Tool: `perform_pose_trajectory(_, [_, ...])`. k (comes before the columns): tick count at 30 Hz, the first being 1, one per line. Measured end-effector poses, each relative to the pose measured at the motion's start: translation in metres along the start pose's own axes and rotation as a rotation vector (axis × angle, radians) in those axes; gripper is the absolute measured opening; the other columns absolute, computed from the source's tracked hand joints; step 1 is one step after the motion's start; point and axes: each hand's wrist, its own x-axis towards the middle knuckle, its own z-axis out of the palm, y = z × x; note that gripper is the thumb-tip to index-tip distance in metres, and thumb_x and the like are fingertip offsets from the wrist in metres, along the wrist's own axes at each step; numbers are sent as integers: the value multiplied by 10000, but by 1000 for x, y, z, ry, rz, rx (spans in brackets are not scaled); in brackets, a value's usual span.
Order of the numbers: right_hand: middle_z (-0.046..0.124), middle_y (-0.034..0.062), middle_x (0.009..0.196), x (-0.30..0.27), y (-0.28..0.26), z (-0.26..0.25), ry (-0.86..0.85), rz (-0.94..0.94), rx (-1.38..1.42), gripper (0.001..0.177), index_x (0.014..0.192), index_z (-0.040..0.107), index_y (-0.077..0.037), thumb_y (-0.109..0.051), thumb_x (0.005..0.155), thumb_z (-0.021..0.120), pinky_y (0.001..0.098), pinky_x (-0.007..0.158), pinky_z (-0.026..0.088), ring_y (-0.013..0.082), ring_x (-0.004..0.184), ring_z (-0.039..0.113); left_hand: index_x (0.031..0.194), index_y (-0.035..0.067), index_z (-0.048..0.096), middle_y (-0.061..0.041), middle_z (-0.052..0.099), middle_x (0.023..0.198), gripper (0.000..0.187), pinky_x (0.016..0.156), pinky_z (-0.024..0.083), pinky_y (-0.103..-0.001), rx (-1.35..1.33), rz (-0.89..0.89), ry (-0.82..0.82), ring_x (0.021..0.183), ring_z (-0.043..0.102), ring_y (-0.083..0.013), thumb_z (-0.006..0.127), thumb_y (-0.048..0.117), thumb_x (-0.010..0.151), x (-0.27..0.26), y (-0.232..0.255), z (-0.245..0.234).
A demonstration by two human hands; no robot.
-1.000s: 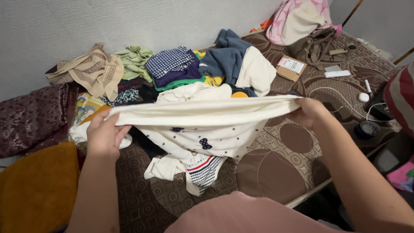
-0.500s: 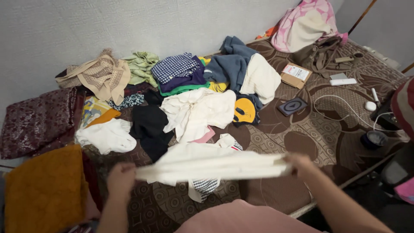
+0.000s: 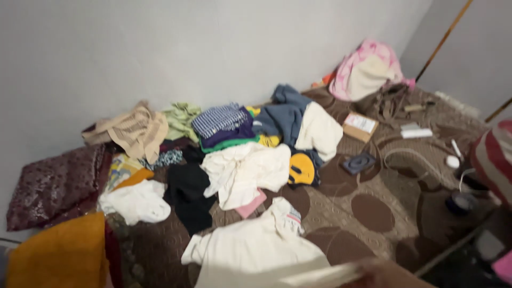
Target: Folding items of clothing including a t-shirt, pants, and a baby shirt on a bed.
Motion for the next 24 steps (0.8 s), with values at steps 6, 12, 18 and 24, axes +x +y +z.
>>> perform_pose_trajectory(6, [678,181,1271,119,-267,-106,-81,-324,4,353,1251,654,-43,-119,916,576,433,1003,526,323,1144,643,1278,17,646,-144,711,1204,324,917,617,-368,-490,284,-34,1077,717,-246,623,199,1011,78,287,13])
perform_pose_trajectory(12, [583,79,1418,6,-519,-140,-213,-1103,797,518,1418,516,-266,-129,921,567,434,1117,508,242,1248,611,1330,-10,587,-155,706,1271,340,953,650,-360,-878,527,-113,1131,735,-252,573,198,1061,3,593,26])
perform_pose_trajectory(18, [614,96,1435,-38,-455,-133,-217,-1253,763,499,1465,546,-99,-280,1002,586,439,1205,427,249,1312,587,1408,79,599,-68,701,1208,414,819,586,-251,-256,801,122,974,656,-120,548,272,1046,-89,576,27])
perform_pose_trajectory(24, [647,85,1288,24,-266,-89,50,-670,553,436,1355,573,-84,-284,968,555,471,1175,362,255,1283,574,1329,100,708,-114,664,1014,394,545,369,-275,-93,-33,229,704,440,-185,590,314,1019,-95,335,33])
